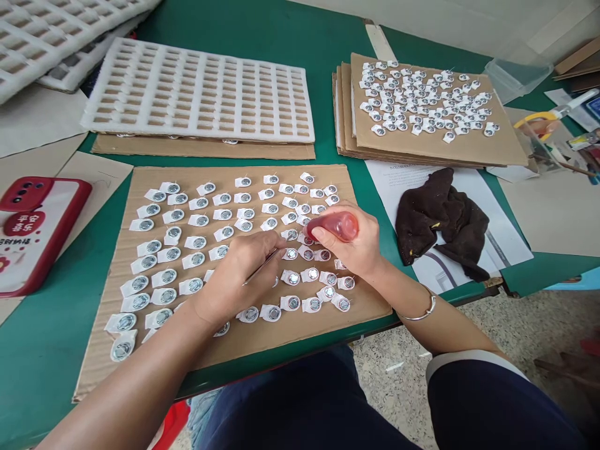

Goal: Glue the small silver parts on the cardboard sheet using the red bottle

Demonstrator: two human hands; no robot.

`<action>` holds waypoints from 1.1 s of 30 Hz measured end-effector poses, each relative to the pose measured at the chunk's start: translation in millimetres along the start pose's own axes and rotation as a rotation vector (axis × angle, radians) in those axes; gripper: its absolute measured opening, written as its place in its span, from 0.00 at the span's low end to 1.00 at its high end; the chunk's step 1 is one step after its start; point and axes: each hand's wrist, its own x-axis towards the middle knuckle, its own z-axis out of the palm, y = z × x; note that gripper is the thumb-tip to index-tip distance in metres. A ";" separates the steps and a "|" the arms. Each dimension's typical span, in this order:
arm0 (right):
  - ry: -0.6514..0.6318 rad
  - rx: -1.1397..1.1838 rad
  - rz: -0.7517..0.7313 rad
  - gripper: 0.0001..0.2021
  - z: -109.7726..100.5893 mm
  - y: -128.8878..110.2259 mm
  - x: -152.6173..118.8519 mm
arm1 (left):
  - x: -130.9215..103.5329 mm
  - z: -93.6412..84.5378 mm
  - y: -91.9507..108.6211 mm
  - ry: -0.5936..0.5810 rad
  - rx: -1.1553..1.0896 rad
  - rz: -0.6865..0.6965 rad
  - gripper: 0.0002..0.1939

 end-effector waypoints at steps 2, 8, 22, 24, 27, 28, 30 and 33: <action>0.001 -0.002 -0.005 0.11 -0.3 -0.5 -0.2 | 0.1 -0.1 0.6 0.003 -0.002 0.000 0.06; -0.003 -0.008 -0.018 0.10 0.0 -1.4 -0.8 | 0.8 -1.4 2.7 0.004 -0.016 0.004 0.06; -0.007 -0.024 -0.034 0.10 -0.2 -1.8 -0.7 | 1.0 -2.0 3.6 -0.008 -0.018 -0.042 0.06; -0.006 -0.024 -0.036 0.10 -0.4 -1.8 -0.7 | 1.0 -1.8 3.5 -0.005 -0.014 -0.045 0.06; -0.010 -0.020 -0.035 0.10 -0.7 -2.3 -0.9 | 0.9 -1.5 2.9 -0.006 -0.012 -0.053 0.07; -0.010 -0.020 -0.033 0.10 -0.7 -2.5 -1.0 | 0.8 -1.2 2.5 -0.002 -0.014 -0.054 0.07; -0.010 -0.022 -0.028 0.10 -0.7 -2.7 -1.2 | 0.6 -0.6 1.5 0.007 -0.020 -0.053 0.07; -0.010 -0.025 -0.015 0.10 -0.5 -2.3 -1.1 | 0.5 0.3 0.1 0.028 -0.027 -0.063 0.07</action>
